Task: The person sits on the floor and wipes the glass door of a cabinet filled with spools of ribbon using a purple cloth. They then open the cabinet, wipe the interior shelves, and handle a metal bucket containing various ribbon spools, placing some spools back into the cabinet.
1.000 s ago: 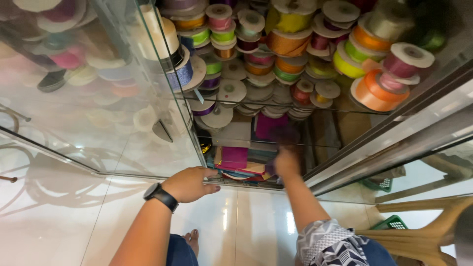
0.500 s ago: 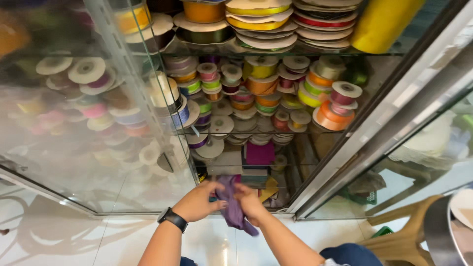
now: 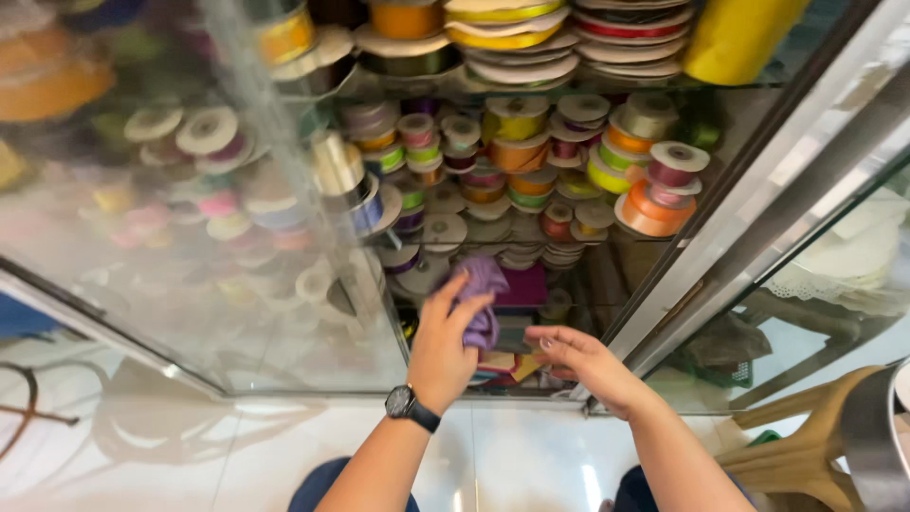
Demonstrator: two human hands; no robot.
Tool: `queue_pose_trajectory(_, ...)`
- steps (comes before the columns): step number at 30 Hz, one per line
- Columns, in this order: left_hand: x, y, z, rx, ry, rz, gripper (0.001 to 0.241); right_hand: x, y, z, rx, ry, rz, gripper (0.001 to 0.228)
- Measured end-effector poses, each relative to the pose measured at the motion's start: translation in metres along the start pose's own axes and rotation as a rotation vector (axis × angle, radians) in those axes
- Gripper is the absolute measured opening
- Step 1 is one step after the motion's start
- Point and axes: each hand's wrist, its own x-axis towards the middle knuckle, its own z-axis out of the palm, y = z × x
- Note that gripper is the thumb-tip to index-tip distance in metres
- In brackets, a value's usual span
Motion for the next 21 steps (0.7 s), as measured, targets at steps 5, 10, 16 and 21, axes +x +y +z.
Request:
queue_pose_trajectory(5, 0.049, -0.052, 0.044, 0.507, -0.411, -0.493, 0.087, 0.042, 0.064, -0.022, -0.522, -0.283, -0.349, 0.047)
queue_pose_trajectory(10, 0.083, -0.091, 0.107, 0.564, -0.278, -0.456, 0.071, -0.027, 0.007, 0.009, -1.048, -0.551, 0.089, 0.076)
queue_pose_trajectory(16, 0.097, -0.108, 0.132, 0.648, -0.245, -0.348, 0.075, -0.030, 0.006, 0.013, -1.086, -0.556, 0.056, 0.076)
queue_pose_trajectory(21, 0.065, -0.122, 0.139, 0.670, -0.115, -0.393, 0.072, -0.024, 0.013, 0.009, -1.098, -0.534, 0.032, 0.076)
